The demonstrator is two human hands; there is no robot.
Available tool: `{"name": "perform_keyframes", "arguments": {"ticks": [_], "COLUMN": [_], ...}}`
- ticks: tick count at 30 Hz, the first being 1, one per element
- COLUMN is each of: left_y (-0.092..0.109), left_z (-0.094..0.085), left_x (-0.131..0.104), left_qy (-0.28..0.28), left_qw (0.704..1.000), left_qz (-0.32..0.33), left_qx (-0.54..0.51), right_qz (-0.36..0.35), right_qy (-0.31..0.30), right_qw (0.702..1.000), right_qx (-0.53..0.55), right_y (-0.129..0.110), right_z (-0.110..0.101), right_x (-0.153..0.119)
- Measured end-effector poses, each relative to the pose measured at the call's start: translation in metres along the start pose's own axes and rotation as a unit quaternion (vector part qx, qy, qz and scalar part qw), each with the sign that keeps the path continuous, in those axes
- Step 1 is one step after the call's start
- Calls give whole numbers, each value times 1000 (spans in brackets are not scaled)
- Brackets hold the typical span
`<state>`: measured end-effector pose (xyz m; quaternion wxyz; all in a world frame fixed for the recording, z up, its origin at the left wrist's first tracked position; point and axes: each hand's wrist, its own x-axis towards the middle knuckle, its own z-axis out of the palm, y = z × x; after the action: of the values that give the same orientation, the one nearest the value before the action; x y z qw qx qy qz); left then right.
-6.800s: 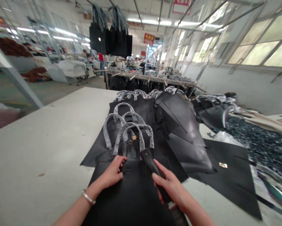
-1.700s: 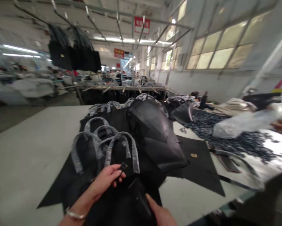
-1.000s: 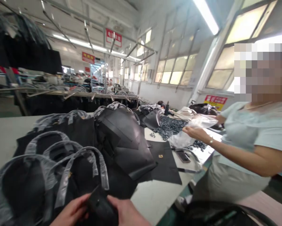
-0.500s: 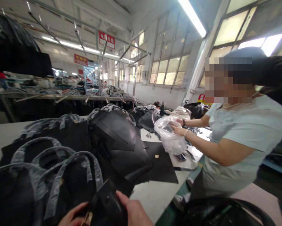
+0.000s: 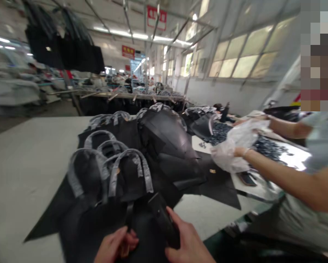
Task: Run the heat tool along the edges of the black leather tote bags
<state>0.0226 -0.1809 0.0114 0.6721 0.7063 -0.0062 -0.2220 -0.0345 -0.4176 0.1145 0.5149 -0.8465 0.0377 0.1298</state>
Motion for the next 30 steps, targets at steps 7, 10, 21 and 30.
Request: {"name": "perform_keyframes", "arguments": {"ticks": [7,10,21,30], "left_y": [-1,-2,-1,0], "left_z": [8,8,2,4], "left_x": [-17,-19,-13,-5], "left_qy": [33,24,-1,-6], "left_qw": [984,983,979,991], "left_qz": [88,98,106,98], "left_qx": [-151,-155,-173,-92], "right_qz": [24,44,113,116], "right_qy": [-111,-153,-214,-126], "right_qw": [993,987,968,982], "right_qx": [-12,-9,69,82], "right_y": [4,-3,-27,-22], "right_z": [17,24,26,26], "right_x": [3,0,23,24]}}
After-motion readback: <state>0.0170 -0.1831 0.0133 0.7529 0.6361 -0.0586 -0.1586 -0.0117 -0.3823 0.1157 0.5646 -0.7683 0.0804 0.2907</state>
